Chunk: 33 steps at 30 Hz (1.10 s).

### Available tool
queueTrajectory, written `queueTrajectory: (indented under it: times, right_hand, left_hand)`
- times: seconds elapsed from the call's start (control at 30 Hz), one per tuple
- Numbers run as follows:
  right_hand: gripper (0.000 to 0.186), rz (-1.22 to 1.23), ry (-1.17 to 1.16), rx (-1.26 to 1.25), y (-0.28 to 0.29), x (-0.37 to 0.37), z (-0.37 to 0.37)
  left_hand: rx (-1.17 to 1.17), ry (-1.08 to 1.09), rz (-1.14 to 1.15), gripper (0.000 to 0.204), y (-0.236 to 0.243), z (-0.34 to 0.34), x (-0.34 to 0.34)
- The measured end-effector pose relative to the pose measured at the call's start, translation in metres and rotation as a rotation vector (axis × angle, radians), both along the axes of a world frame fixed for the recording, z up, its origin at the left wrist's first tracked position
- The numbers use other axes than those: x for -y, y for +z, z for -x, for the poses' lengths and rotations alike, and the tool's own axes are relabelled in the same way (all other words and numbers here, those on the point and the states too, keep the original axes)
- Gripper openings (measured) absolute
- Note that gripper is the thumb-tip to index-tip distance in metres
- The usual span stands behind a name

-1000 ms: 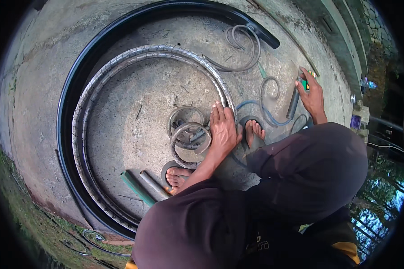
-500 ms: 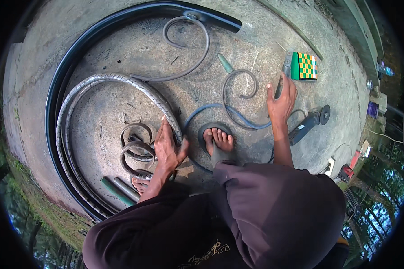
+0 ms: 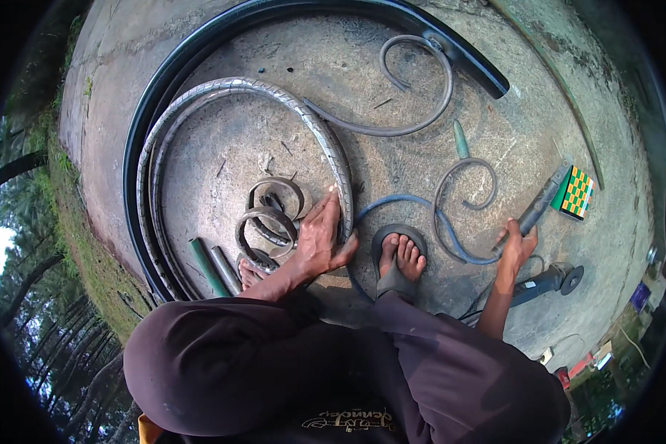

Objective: The person constructs a metal frame by positioning curved and circular metal pieces together on a concrete surface, welding the joints with a welding tool, and cutting metal segments with an angle grinder.

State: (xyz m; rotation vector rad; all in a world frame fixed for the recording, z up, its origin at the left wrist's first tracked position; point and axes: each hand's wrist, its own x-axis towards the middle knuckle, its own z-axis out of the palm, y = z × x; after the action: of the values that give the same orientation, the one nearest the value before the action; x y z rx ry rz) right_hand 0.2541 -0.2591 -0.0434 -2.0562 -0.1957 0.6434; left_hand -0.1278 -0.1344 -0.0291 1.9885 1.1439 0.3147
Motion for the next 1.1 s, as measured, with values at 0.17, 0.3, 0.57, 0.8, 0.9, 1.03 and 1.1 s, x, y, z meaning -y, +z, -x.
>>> queueTrajectory:
  times: [0.17,0.3,0.57,0.8,0.9,1.03,1.1]
  right_hand:
    - [0.015,-0.089,0.145,0.334,0.063,-0.016,0.034]
    - [0.012,-0.148,0.483,0.265,0.106,-0.037,0.08]
    - [0.03,-0.146,0.495,0.024,0.074,-0.059,0.138]
    - [0.018,0.243,0.165,0.016,0.046,-0.023,0.047]
    - [0.029,0.755,0.443,0.615,0.058,-0.027,0.037]
    - [0.044,0.439,0.792,1.066,0.098,-0.111,0.075]
    - [0.044,0.088,0.985,0.77,0.108,-0.17,0.121]
  left_hand:
    - [0.035,-0.001,-0.033,0.086,-0.001,-0.002,0.001]
    - [0.046,-0.021,-0.067,0.09,-0.002,0.001,0.002]
    - [0.061,-0.038,-0.039,0.092,-0.005,0.003,0.001]
    - [0.078,-0.034,-0.044,0.093,-0.005,0.003,-0.001]
    - [0.084,-0.035,-0.037,0.093,-0.007,0.002,0.0]
    - [0.087,-0.039,-0.066,0.093,-0.006,0.0,-0.001]
    - [0.101,-0.034,-0.059,0.093,-0.007,0.0,-0.001]
